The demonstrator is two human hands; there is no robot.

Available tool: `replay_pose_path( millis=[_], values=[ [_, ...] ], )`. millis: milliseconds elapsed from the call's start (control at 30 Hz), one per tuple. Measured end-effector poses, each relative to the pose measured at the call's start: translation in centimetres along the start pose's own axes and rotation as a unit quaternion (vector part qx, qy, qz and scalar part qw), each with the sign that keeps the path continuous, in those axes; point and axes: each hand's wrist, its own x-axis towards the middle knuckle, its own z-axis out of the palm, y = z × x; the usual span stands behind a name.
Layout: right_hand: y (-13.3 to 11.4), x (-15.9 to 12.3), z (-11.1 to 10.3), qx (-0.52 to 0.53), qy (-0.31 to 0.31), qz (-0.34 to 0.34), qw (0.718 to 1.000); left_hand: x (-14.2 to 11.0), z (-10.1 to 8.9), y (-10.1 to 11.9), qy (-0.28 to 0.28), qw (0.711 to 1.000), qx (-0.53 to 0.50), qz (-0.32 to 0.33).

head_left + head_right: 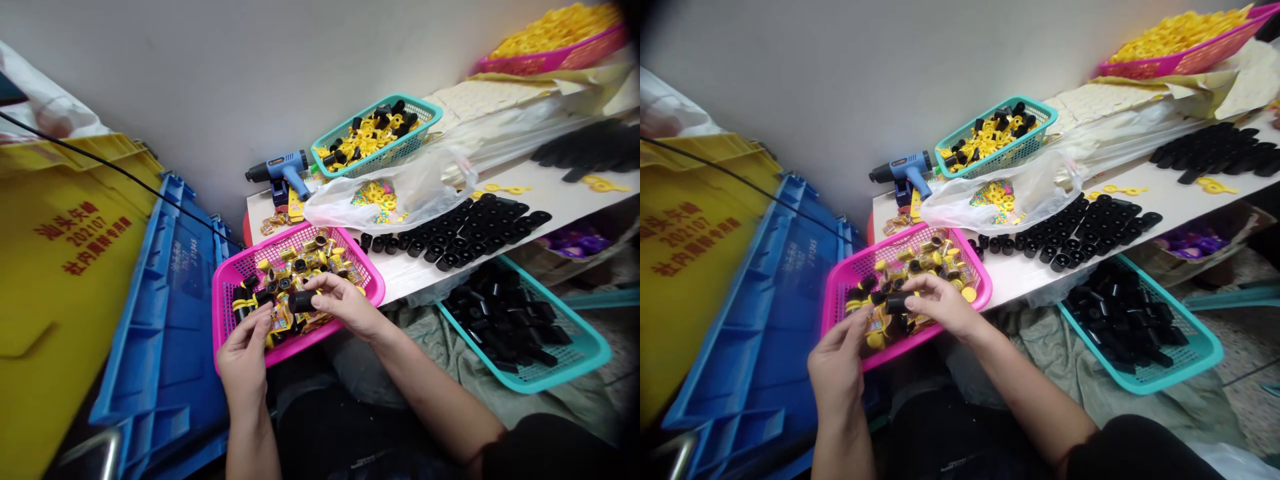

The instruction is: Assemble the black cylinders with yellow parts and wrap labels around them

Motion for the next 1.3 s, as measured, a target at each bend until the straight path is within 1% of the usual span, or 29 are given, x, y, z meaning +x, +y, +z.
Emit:
replay_pose_path(
  millis=[133,200,300,433,500,667,867,967,1067,1100,1167,1233,1300],
  values=[
    [0.4,0.2,-0.3,-0.024,-0.015,0.012,1.000,-0.1,0.4,0.1,-0.006,0.997,-0.057,-0.048],
    [0.8,0.3,-0.5,-0.047,-0.018,0.014,0.999,-0.2,0.5,0.3,-0.011,0.996,-0.078,-0.052],
    [1.0,0.3,-0.7,-0.093,-0.020,-0.005,0.995,-0.4,0.3,0.4,-0.021,0.995,-0.087,-0.032],
    [0.6,0.0,-0.7,-0.168,-0.022,-0.039,0.985,-0.4,-0.1,0.2,-0.032,0.998,-0.055,0.002],
    [0.3,-0.2,-0.7,-0.189,-0.027,-0.038,0.981,-0.3,-0.2,0.0,-0.032,0.999,-0.040,0.013],
    [0.2,-0.3,-0.6,-0.189,-0.029,-0.014,0.981,-0.2,-0.4,-0.2,-0.053,0.998,-0.039,0.020],
    [0.4,-0.3,-0.7,-0.195,-0.064,-0.010,0.979,-0.4,-0.6,-0.1,-0.068,0.996,-0.046,0.042],
    [0.6,-0.2,-0.7,-0.184,-0.073,0.000,0.980,-0.4,-0.4,0.0,-0.059,0.995,-0.045,0.064],
    [0.9,-0.3,-0.4,-0.154,-0.082,0.000,0.985,-0.6,-0.3,0.1,-0.073,0.994,-0.035,0.069],
    [1.0,-0.3,-0.2,-0.145,-0.076,-0.004,0.987,-0.7,-0.3,0.3,-0.081,0.994,-0.025,0.066],
    [1.4,-0.4,0.3,-0.137,-0.043,-0.018,0.989,-0.7,-0.5,0.7,-0.102,0.993,-0.002,0.055],
    [1.8,-0.4,0.8,-0.149,-0.008,-0.042,0.988,-0.6,-0.8,1.2,-0.138,0.990,0.023,0.030],
    [2.1,-0.5,1.2,-0.171,0.002,-0.067,0.983,-0.4,-1.1,1.7,-0.174,0.984,0.042,0.010]
  ],
)
